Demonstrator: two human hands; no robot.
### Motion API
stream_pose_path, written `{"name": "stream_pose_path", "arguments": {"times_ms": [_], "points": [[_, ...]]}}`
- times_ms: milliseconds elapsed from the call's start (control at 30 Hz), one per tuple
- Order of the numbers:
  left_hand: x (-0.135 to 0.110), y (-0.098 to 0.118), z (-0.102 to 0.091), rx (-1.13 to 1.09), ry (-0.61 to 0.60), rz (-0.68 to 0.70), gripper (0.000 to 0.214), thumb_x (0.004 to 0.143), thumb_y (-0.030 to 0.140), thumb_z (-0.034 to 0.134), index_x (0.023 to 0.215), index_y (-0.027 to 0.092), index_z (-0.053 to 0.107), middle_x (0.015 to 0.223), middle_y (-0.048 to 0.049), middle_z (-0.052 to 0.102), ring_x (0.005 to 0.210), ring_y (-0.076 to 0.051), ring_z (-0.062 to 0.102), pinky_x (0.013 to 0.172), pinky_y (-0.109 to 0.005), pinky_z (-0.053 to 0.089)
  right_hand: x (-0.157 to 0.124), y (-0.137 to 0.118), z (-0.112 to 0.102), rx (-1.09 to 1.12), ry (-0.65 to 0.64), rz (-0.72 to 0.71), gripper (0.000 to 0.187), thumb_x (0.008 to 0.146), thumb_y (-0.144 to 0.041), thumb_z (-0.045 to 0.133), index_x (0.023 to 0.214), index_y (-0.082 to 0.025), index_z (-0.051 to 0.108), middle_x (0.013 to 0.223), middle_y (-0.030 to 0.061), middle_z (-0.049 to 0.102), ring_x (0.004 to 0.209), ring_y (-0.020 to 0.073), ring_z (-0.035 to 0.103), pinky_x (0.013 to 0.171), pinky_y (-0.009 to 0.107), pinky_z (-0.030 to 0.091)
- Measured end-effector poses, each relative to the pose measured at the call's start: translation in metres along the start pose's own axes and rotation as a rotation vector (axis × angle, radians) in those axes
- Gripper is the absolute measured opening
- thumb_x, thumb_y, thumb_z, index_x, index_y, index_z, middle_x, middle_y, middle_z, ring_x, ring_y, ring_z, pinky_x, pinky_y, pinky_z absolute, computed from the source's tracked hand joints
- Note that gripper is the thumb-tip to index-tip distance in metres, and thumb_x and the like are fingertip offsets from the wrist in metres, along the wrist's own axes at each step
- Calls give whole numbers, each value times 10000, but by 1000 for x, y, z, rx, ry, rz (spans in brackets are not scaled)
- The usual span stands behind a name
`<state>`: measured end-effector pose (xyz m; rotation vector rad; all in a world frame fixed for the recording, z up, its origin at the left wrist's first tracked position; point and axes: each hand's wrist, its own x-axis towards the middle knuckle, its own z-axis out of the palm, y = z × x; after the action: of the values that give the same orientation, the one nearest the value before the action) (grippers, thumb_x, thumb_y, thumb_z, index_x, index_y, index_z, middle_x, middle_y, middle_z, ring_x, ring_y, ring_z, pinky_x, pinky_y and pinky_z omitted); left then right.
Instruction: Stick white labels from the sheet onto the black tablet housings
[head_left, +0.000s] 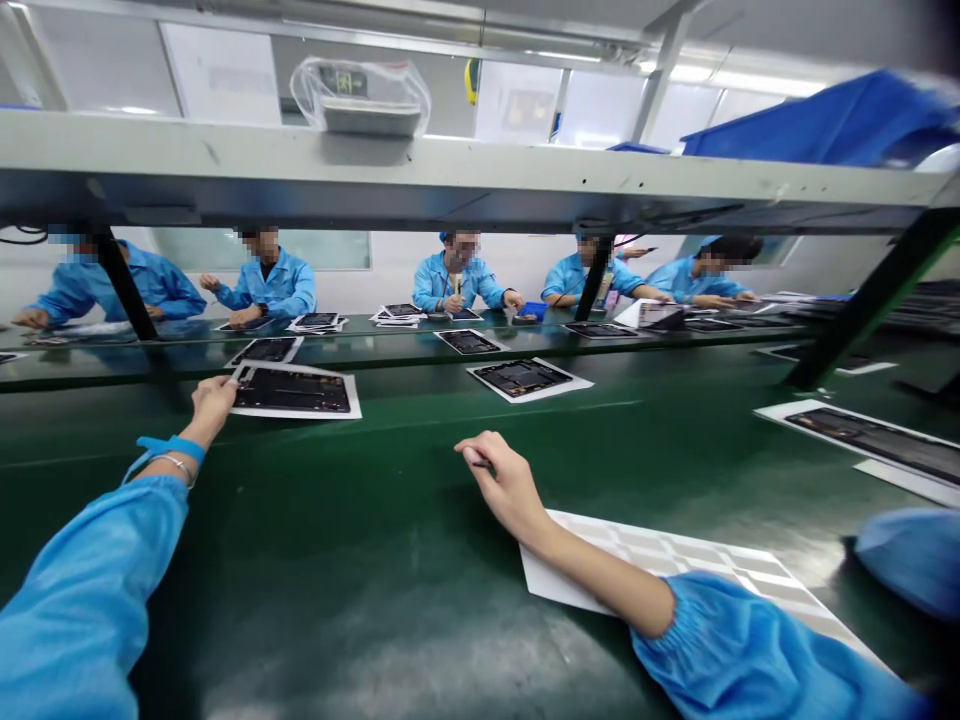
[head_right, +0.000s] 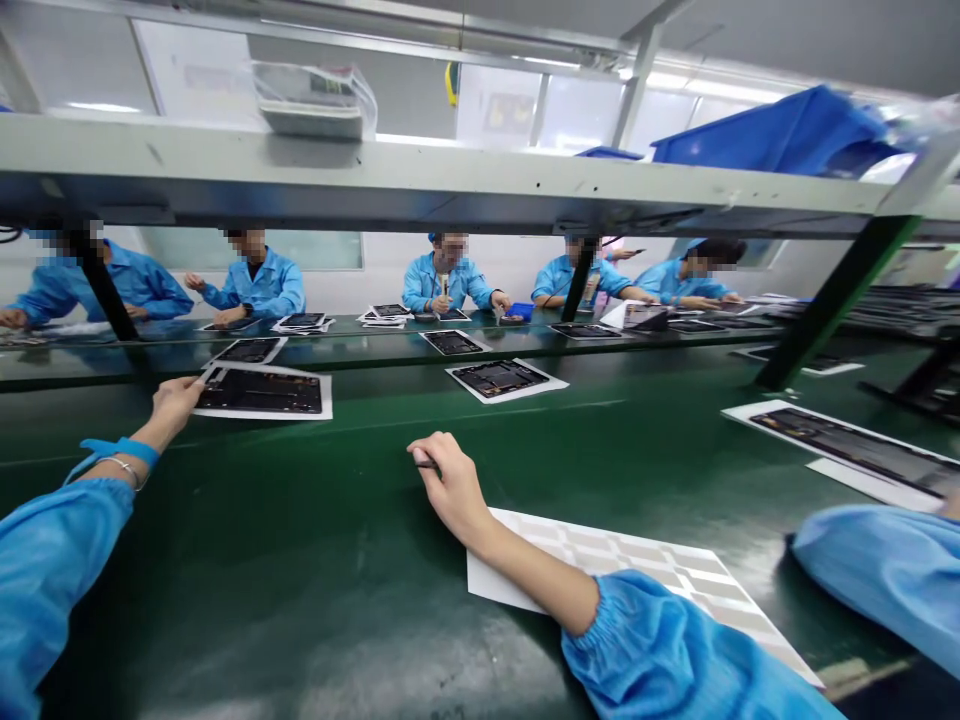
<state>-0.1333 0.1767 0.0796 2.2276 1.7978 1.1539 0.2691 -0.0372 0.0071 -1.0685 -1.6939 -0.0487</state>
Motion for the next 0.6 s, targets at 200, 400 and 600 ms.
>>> {"name": "stream_pose_path", "arguments": {"times_ms": [200,400,600], "points": [[-52,24,61,11,-155,340,654,967,626,358,1361,144,561,1446,-110,537,1396,-339,407,1173,-494,295,5,-16,7,-126,-268,-48,153,971,-156,515,907,-214,641,833,38,671,805,183,582,746,308,472],[-135,73,107,55,-541,639,563,1032,555,324,1533,300,345,1561,-49,381,1445,-260,357,1183,-465,308,80,65,10,-744,-621,185,165,927,-89,566,1046,-140,668,1062,121,694,1070,226,578,920,353,473],[-139,92,96,45,-607,560,546,1033,551,319,1522,312,365,1556,-36,392,1445,-269,355,1163,-486,339,127,145,2,-1052,-642,361,350,954,-341,626,1247,-153,592,1277,107,598,1111,254,617,936,476,527]]}}
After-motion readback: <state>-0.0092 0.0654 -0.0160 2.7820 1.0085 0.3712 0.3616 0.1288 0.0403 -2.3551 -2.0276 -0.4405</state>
